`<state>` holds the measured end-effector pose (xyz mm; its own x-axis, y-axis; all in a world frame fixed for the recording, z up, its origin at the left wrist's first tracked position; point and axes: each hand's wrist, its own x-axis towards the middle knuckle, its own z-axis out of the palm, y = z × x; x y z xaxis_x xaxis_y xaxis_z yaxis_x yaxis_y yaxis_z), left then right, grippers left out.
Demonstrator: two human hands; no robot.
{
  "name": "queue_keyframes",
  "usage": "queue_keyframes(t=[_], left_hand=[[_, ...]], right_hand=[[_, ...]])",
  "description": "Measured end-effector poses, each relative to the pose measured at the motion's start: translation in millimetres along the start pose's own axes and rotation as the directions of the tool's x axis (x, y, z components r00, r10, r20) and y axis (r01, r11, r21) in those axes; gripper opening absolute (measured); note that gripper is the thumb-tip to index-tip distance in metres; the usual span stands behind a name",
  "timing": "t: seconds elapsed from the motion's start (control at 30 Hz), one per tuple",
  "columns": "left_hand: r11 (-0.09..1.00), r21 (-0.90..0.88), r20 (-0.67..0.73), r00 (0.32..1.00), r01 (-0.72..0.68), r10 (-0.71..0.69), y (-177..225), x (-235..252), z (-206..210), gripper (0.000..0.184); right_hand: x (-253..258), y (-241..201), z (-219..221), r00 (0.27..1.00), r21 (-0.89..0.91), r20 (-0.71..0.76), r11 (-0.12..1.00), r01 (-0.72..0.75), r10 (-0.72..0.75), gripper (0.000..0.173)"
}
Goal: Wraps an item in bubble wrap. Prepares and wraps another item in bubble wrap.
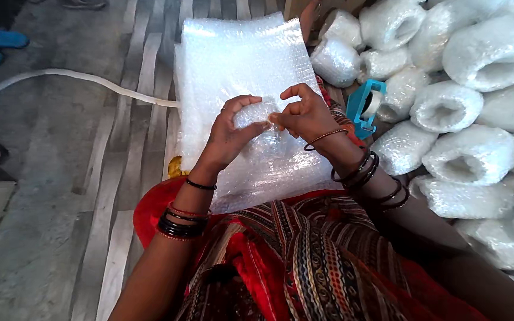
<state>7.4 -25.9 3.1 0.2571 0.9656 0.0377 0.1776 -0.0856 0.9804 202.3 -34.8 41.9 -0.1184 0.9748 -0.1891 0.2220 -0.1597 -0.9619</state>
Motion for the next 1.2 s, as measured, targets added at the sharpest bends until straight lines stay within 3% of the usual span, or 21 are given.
queue_keyframes(t=[0.23, 0.33, 0.43, 0.53, 0.67, 0.73, 0.83, 1.03, 1.2], left_hand=[[0.989, 0.069, 0.099, 0.985, 0.132, -0.139, 35.7, -25.4, 0.0, 0.049], [0.982, 0.109, -0.062, 0.987, 0.152, -0.146, 38.4, -23.6, 12.3, 0.047], [0.991, 0.107, -0.087, 0.993, 0.083, -0.074, 27.3, -20.3, 11.7, 0.036], [0.997, 0.055, -0.047, 0.998, 0.056, -0.053, 22.1, -19.6, 3.9, 0.035], [0.998, 0.010, -0.041, 0.997, 0.069, -0.069, 24.4, -22.2, 0.5, 0.033], [0.997, -0.003, -0.028, 0.997, 0.073, -0.073, 25.6, -23.7, -2.3, 0.034], [0.996, -0.016, -0.048, 0.995, 0.092, -0.093, 23.2, -23.3, -2.1, 0.035], [0.998, -0.032, -0.005, 0.998, 0.055, -0.055, 18.2, -32.3, -4.3, 0.039], [0.997, -0.025, -0.045, 0.996, 0.075, -0.076, 24.2, -32.0, 1.0, 0.037]], right_hand=[[2.1, 3.2, -7.2, 0.998, -0.087, 0.056, 0.996, 0.022, -0.017, 0.047], [0.3, 6.5, -5.6, 0.997, -0.070, 0.058, 0.996, 0.058, -0.054, 0.046], [5.7, 18.7, -5.0, 0.980, 0.018, 0.083, 0.983, 0.182, -0.183, 0.041], [17.6, 38.4, -2.3, 0.911, 0.151, 0.110, 0.913, 0.380, -0.397, 0.036], [28.9, 47.4, 4.1, 0.855, 0.068, 0.063, 0.857, 0.511, -0.515, 0.033], [34.5, 53.2, 4.7, 0.892, -0.003, 0.045, 0.893, 0.450, -0.449, 0.038], [42.2, 59.2, 2.2, 0.941, 0.049, 0.111, 0.947, 0.316, -0.320, 0.034], [42.4, 80.3, -1.9, 0.926, 0.217, 0.245, 0.947, 0.236, -0.287, 0.023], [39.0, 79.3, -19.5, 0.912, 0.268, 0.384, 0.963, 0.038, -0.143, 0.020]])
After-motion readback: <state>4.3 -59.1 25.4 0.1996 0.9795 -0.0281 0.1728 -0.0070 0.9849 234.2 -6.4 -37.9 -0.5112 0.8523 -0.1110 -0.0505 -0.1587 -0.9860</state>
